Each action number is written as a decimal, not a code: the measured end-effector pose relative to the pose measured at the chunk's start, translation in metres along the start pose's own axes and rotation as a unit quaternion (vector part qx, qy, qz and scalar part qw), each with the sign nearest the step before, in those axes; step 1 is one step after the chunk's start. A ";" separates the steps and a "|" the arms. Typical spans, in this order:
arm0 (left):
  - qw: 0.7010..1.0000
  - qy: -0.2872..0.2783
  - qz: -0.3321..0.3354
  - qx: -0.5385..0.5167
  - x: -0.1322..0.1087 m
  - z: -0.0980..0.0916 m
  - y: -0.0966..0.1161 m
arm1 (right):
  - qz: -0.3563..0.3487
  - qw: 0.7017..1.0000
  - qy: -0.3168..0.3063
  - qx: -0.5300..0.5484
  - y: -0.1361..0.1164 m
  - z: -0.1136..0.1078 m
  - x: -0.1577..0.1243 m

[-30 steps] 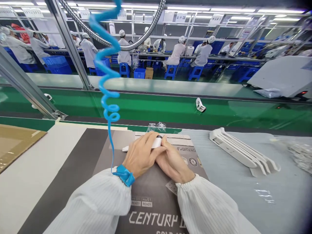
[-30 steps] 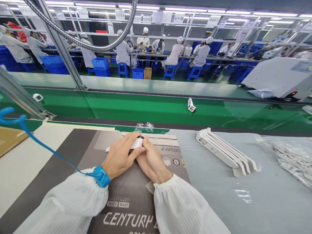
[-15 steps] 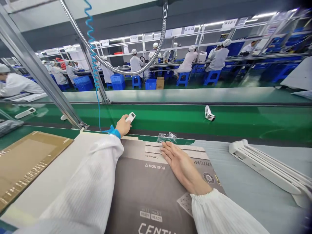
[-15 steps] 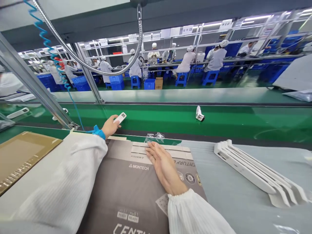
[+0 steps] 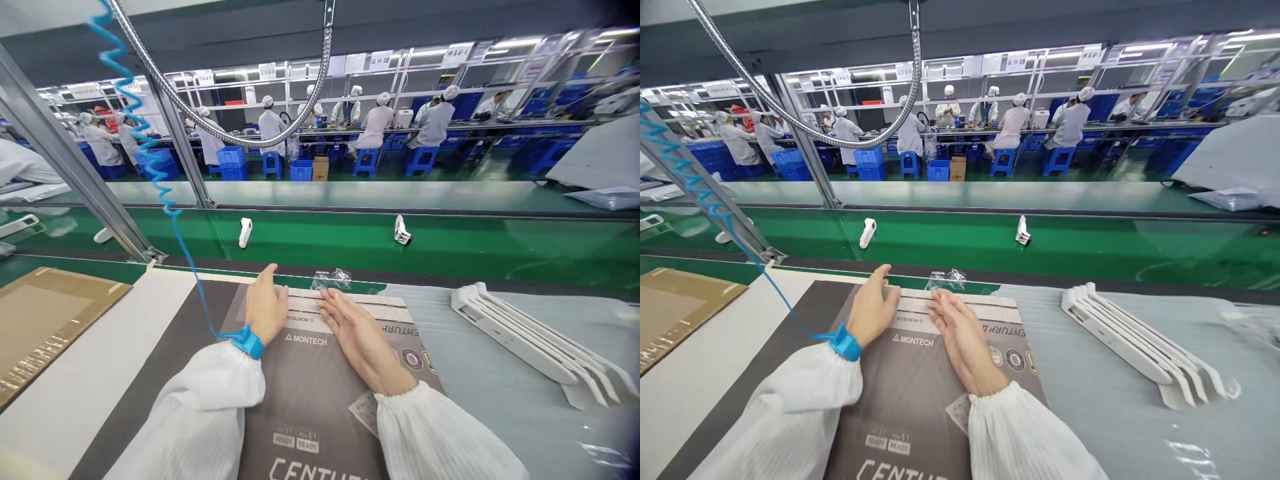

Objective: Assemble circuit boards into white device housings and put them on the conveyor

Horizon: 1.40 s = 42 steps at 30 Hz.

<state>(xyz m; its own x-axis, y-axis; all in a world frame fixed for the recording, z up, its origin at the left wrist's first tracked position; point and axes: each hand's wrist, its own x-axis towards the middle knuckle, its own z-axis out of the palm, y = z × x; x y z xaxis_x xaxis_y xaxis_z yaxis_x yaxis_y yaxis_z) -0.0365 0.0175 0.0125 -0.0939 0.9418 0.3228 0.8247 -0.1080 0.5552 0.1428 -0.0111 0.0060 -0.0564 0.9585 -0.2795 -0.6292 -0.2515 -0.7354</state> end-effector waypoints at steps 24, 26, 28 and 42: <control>0.989 -0.062 0.084 0.108 -0.024 0.006 0.009 | -0.145 0.868 0.061 -0.471 -0.092 -0.028 0.077; 0.989 -0.057 0.083 0.105 -0.024 0.007 0.008 | -0.174 0.819 0.139 -0.528 -0.118 -0.036 0.113; 0.990 -0.052 0.082 0.099 -0.024 0.008 0.007 | -0.198 0.784 0.196 -0.555 -0.135 -0.042 0.145; 0.991 0.059 0.054 -0.104 -0.019 -0.004 0.013 | -0.182 0.876 -0.024 -0.446 -0.101 0.006 0.104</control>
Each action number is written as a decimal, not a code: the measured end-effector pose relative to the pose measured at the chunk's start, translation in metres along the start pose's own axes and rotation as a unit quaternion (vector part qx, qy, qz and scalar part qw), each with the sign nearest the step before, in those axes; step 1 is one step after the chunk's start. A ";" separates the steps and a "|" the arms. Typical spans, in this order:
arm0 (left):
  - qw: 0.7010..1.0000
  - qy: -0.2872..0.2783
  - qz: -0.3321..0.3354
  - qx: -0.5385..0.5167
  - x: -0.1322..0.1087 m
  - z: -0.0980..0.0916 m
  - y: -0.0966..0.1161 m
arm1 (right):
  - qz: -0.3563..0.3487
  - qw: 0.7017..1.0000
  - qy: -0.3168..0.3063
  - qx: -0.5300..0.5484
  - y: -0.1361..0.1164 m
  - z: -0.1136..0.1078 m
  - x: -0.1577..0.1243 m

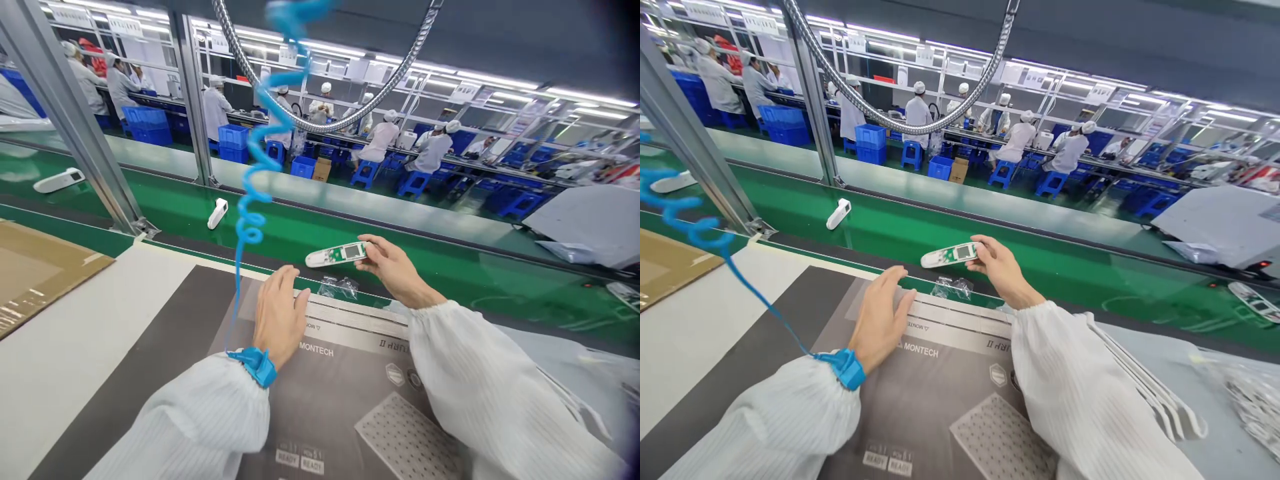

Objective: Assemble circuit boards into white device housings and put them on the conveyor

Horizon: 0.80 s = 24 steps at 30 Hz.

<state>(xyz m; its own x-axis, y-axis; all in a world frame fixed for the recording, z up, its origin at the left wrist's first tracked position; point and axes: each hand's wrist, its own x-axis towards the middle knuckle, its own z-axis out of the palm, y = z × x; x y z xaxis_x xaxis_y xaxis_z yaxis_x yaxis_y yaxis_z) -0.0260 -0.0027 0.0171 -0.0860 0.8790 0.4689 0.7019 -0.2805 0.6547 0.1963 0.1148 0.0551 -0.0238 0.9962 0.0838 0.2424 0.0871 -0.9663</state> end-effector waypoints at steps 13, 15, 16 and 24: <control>0.973 -0.187 -0.059 -0.124 -0.001 -0.014 0.023 | -0.290 0.911 0.043 -0.292 -0.022 0.013 -0.106; 0.973 -0.190 -0.055 -0.118 -0.001 -0.013 0.022 | -0.335 0.851 0.055 -0.401 -0.020 0.013 -0.106; 0.974 -0.188 -0.060 -0.116 0.000 -0.012 0.020 | -0.349 0.826 0.052 -0.440 -0.018 0.014 -0.107; 0.954 -0.141 -0.181 -0.191 0.009 -0.009 0.002 | -0.188 0.944 0.057 -0.266 -0.013 0.037 -0.095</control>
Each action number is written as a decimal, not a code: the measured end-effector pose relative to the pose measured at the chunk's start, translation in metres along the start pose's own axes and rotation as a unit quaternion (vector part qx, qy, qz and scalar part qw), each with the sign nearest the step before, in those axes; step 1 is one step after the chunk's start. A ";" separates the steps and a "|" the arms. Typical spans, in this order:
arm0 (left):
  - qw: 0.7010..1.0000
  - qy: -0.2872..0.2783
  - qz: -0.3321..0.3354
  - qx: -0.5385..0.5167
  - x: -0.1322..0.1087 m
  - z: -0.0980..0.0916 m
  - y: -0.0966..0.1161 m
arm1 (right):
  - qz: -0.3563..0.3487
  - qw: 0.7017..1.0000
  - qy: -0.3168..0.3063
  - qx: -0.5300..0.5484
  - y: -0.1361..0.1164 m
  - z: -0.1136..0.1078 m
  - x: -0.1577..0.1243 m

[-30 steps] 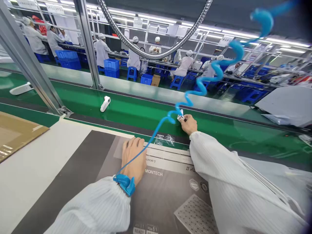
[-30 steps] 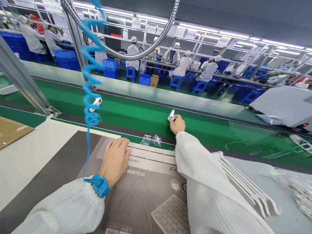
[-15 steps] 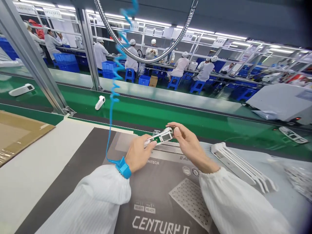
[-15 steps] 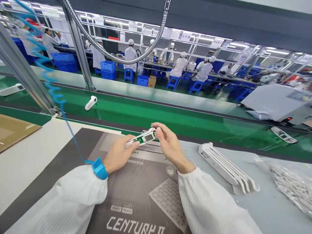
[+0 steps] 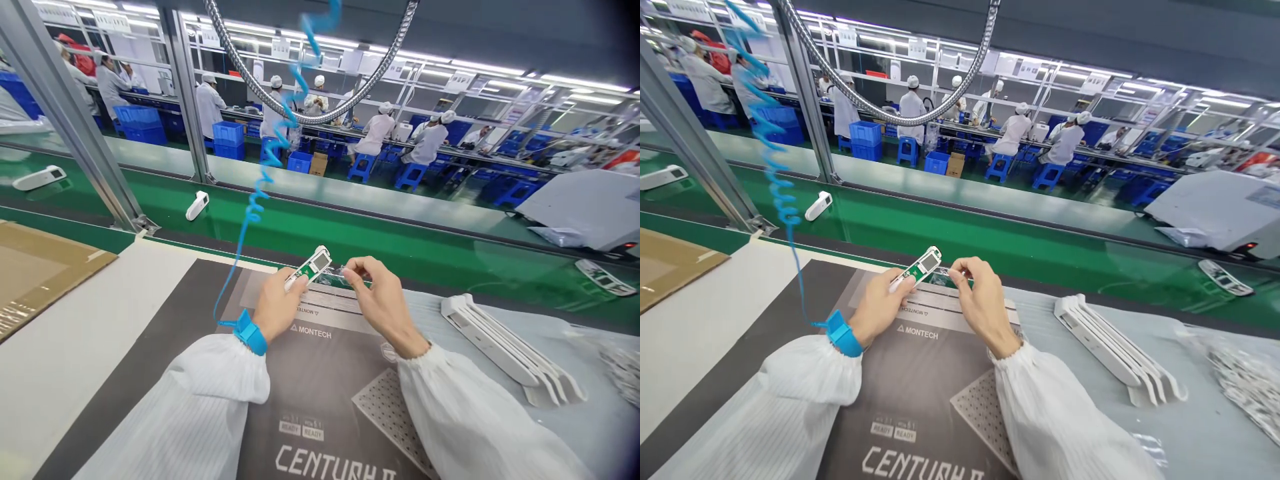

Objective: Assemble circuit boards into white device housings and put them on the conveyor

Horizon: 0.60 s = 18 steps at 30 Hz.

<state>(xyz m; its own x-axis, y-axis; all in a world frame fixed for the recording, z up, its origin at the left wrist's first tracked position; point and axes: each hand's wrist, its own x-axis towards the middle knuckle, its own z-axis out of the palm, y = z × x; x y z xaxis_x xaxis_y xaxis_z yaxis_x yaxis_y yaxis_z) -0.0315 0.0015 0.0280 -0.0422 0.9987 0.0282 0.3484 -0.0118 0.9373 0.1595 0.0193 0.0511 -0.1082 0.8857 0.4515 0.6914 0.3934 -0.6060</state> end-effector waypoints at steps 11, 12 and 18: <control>0.999 0.006 0.037 -0.007 -0.012 0.010 0.008 | 0.285 0.881 0.054 0.374 -0.018 0.042 0.003; 0.999 0.025 0.029 0.021 -0.011 0.010 0.008 | 0.279 0.880 0.045 0.383 -0.021 0.042 0.002; 0.993 0.098 -0.057 -0.028 0.001 0.005 -0.001 | 0.184 0.972 0.011 0.144 -0.004 0.040 0.014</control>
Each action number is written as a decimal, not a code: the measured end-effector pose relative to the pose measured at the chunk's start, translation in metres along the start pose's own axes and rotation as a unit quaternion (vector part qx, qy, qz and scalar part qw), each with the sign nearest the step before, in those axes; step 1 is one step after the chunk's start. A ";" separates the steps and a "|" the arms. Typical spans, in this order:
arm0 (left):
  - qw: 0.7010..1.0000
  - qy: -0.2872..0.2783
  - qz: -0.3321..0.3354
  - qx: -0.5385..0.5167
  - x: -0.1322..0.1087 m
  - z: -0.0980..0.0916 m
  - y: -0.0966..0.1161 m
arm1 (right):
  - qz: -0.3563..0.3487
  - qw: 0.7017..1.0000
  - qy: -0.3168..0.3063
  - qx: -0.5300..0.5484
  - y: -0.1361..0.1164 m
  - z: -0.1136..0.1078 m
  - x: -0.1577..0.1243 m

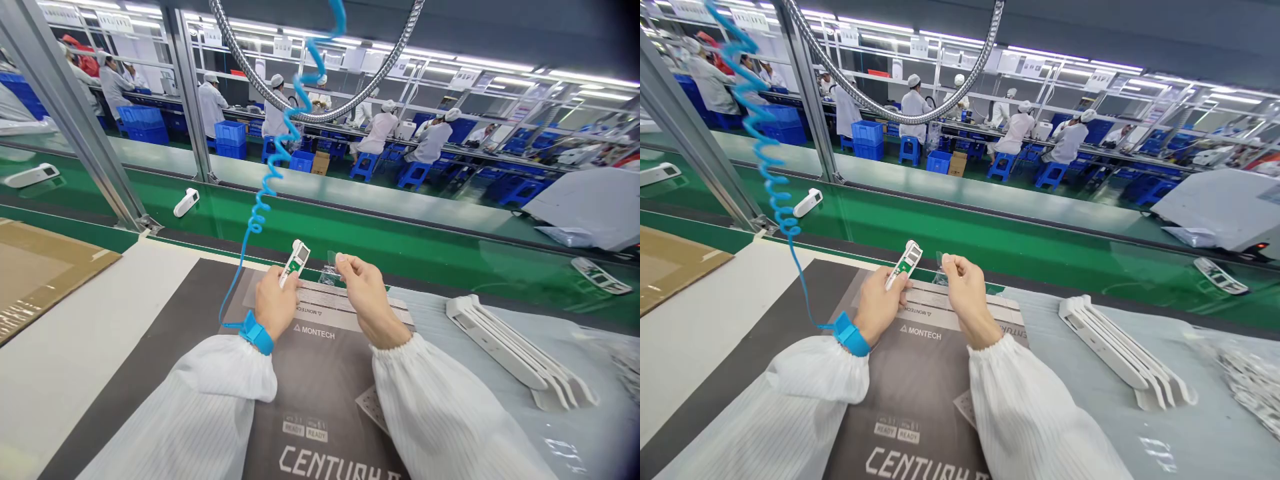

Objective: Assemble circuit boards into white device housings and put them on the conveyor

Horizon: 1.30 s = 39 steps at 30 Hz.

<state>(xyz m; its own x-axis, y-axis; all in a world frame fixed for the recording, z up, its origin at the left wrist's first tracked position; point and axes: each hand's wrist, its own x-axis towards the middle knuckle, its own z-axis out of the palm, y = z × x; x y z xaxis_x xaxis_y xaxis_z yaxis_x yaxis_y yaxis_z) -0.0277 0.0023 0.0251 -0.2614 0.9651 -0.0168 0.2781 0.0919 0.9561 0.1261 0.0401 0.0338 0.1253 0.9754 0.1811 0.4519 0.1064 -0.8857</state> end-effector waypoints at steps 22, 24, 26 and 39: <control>0.974 -0.032 -0.046 -0.219 0.001 -0.006 0.008 | 0.073 0.770 -0.028 -0.633 0.072 -0.205 -0.062; 0.970 -0.037 -0.050 -0.235 0.001 -0.006 0.008 | 0.084 0.792 -0.036 -0.604 0.074 -0.201 -0.064; 0.965 -0.048 -0.051 -0.253 0.001 -0.007 0.008 | 0.096 0.807 -0.033 -0.581 0.077 -0.199 -0.061; 0.957 -0.138 -0.025 -0.256 -0.009 -0.003 0.022 | 0.128 0.955 -0.140 -0.230 0.034 -0.192 -0.027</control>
<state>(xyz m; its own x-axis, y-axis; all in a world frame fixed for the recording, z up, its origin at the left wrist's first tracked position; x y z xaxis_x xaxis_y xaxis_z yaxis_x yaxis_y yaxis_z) -0.0221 -0.0047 0.0472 0.0111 0.9970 -0.0762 -0.2353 0.0767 0.9689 0.3081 -0.0201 0.0809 0.0723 0.9784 -0.1937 0.7861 -0.1755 -0.5926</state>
